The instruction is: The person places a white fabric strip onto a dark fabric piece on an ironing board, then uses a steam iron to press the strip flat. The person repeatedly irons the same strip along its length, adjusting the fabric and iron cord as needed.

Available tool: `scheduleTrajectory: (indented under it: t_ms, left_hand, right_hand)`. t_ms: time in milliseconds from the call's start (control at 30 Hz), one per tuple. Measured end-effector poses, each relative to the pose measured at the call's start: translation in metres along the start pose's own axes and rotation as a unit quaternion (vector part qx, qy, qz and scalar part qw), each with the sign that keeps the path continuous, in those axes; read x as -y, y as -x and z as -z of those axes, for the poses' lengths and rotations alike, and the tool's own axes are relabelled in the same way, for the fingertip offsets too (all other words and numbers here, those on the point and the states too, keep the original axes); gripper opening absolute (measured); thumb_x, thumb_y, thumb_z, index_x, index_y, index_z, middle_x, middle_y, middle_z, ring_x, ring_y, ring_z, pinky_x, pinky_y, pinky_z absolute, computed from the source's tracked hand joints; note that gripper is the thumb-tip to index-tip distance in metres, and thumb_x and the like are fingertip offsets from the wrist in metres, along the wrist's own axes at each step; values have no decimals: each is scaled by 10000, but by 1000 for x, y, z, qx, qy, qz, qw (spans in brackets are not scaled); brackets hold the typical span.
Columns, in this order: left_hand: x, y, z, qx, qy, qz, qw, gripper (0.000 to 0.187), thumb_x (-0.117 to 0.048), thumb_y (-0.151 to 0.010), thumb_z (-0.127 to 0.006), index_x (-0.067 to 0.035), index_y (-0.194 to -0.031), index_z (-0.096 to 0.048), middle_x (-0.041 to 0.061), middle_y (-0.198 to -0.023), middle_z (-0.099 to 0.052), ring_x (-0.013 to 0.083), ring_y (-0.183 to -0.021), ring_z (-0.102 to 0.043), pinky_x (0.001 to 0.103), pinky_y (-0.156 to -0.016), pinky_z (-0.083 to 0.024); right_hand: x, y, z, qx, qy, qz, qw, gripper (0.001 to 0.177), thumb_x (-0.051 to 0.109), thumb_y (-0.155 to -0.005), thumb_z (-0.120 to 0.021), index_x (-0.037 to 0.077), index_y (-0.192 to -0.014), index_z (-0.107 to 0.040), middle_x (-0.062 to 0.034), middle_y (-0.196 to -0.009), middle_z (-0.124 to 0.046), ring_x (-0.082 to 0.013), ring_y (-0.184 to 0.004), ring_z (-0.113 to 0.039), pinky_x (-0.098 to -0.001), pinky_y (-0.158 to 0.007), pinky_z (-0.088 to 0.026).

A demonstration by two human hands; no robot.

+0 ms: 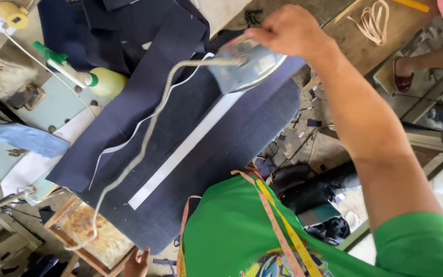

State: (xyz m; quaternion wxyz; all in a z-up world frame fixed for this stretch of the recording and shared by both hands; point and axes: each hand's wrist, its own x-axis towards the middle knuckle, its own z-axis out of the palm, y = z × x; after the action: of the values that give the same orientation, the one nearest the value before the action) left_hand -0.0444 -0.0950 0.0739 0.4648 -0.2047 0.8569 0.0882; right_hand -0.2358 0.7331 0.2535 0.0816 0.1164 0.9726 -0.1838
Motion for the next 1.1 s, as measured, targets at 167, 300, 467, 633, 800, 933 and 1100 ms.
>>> scheduleTrajectory:
  t_ms: [167, 300, 467, 633, 800, 933, 1100]
  left_hand:
    - [-60, 22, 23, 24, 6, -77, 997, 908, -644, -928, -519, -96, -1643, -403, 190, -1496, -651, 346, -1375, -647, 457, -1186, -485]
    - [-168, 39, 3, -188, 17, -345, 920, 643, -399, -977, -642, -41, -1495, -511, 221, -1516, -577, 376, -1442, -533, 511, -1162, -472]
    - [-242, -12, -63, -231, -99, -411, 876, 752, -550, -1048, -470, -129, -1659, -345, 195, -1758, -227, 481, -1598, -214, 709, -1188, -279]
    - [-159, -14, -53, -285, -219, -388, 849, 746, -598, -1049, -354, -205, -1682, -308, 103, -1793, -214, 411, -1642, -186, 629, -1246, -261]
    - [-85, -2, -31, -225, -166, -341, 898, 858, -689, -1032, -169, -147, -1695, -223, 183, -1781, -158, 437, -1632, -133, 635, -1252, -217]
    - [-73, 7, -25, -254, -87, -318, 909, 873, -644, -1046, -252, -65, -1698, -220, 251, -1769, -159, 459, -1622, -157, 627, -1245, -246]
    - [-95, 20, -24, -286, -11, -345, 894, 819, -572, -1055, -346, -38, -1671, -283, 272, -1722, -271, 472, -1571, -281, 664, -1175, -357]
  right_hand:
    - [65, 12, 10, -20, -29, 176, 984, 728, 443, -1246, -569, 99, -604, -562, -47, -480, -370, -232, -461, -343, -415, -501, -294]
    - [80, 25, 15, 81, -271, 0, 959, 616, 414, -1204, -538, 152, -646, -540, -17, -490, -498, -117, -423, -406, -319, -548, -422]
    - [-21, 42, 13, -28, -368, -110, 923, 474, 423, -1231, -611, 141, -865, -717, -7, -585, -606, -91, -435, -494, -266, -516, -426]
    - [-162, 45, 21, -99, -113, 45, 988, 277, 81, -1184, -708, 134, -912, -695, 33, -753, -646, -96, -683, -608, -225, -560, -373]
    - [-178, 49, 38, -147, -161, 71, 973, 427, 53, -1317, -710, 67, -891, -684, -39, -747, -642, -147, -649, -615, -250, -532, -361]
    - [-130, 75, 41, -192, -200, 80, 957, 552, 31, -1424, -711, 14, -874, -675, -97, -742, -639, -187, -622, -621, -269, -509, -350]
    - [-46, 97, 27, -191, -190, -7, 963, 490, 131, -1402, -742, 25, -924, -737, -114, -760, -683, -194, -578, -624, -320, -507, -428]
